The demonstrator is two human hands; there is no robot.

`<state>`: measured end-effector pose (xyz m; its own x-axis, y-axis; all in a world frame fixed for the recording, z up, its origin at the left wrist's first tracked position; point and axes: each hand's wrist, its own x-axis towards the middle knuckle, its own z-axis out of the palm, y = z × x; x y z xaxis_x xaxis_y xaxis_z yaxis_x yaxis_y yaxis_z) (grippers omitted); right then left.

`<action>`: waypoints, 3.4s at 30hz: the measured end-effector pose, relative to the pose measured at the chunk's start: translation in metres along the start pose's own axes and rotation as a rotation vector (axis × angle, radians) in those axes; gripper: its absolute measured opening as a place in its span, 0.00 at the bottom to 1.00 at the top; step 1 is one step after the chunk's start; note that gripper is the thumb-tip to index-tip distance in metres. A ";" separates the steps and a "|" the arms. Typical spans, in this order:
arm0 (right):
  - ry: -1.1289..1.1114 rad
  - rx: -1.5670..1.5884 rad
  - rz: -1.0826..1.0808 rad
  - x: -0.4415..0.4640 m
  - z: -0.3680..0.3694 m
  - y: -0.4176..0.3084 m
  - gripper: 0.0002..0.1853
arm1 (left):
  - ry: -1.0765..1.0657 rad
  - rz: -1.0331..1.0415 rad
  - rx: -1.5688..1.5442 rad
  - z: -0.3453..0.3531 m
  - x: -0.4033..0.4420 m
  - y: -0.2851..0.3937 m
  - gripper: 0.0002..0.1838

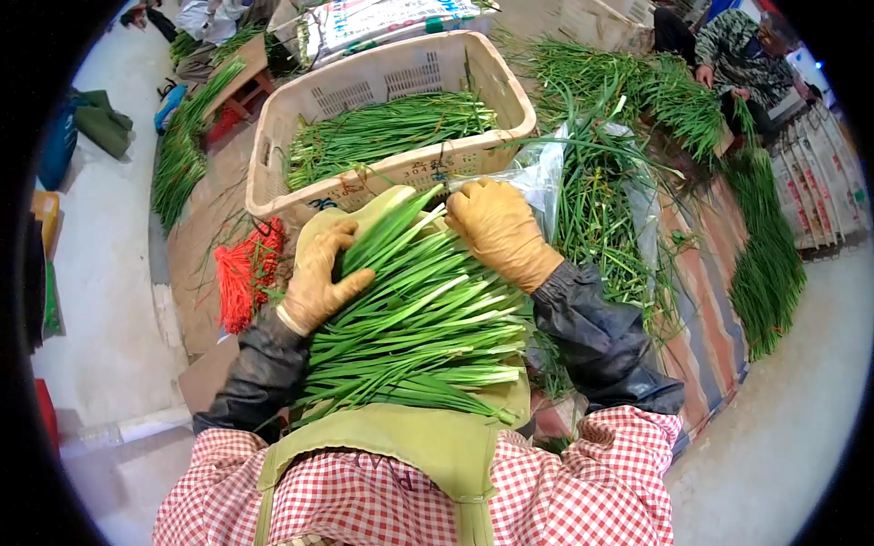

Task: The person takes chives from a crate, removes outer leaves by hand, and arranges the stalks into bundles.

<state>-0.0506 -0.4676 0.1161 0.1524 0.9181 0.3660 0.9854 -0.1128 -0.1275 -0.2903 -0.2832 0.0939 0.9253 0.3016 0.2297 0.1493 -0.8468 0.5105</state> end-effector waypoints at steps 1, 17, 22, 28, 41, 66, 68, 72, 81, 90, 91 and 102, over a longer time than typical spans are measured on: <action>0.001 -0.024 0.079 0.001 0.001 0.005 0.07 | -0.014 -0.085 -0.008 0.002 -0.001 0.016 0.31; 1.037 0.795 1.449 -0.229 -0.025 0.249 0.16 | 0.036 -0.242 -0.087 0.005 -0.016 0.018 0.34; 1.145 0.599 1.522 -0.262 -0.066 0.260 0.11 | 0.043 -0.188 -0.005 0.007 -0.018 0.017 0.33; 0.147 -0.493 1.522 -0.314 -0.114 0.257 0.10 | -0.006 -0.179 0.004 0.001 -0.020 0.019 0.34; -0.124 -0.142 0.509 -0.107 0.020 0.150 0.08 | -0.152 -0.200 -0.198 -0.028 -0.013 0.001 0.23; 0.019 1.245 0.650 -0.018 -0.102 -0.014 0.09 | 0.001 0.548 0.053 -0.051 0.104 0.119 0.18; 0.033 1.271 0.630 -0.013 -0.092 -0.021 0.11 | 0.061 0.579 0.129 -0.041 0.099 0.118 0.15; 0.071 1.379 0.640 -0.003 -0.086 -0.025 0.11 | 0.141 0.536 0.285 -0.036 0.095 0.115 0.15; 0.457 -0.097 0.644 -0.036 -0.084 0.075 0.08 | 0.718 0.274 0.160 -0.135 0.097 0.055 0.11; -0.293 0.179 -0.020 -0.011 -0.019 -0.007 0.09 | -0.031 -0.190 -0.198 0.002 0.041 -0.032 0.12; -0.398 0.125 -0.032 -0.008 -0.019 -0.008 0.10 | -0.058 -0.213 -0.105 0.007 0.036 -0.031 0.14; -0.401 -0.816 0.790 -0.110 -0.085 0.141 0.10 | -0.188 -0.257 -0.090 0.006 0.037 -0.005 0.21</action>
<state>0.0778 -0.6168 0.1362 0.8438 0.5233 0.1188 0.4101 -0.7716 0.4863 -0.2546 -0.2698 0.0949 0.9108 0.4071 -0.0690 0.3626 -0.7088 0.6051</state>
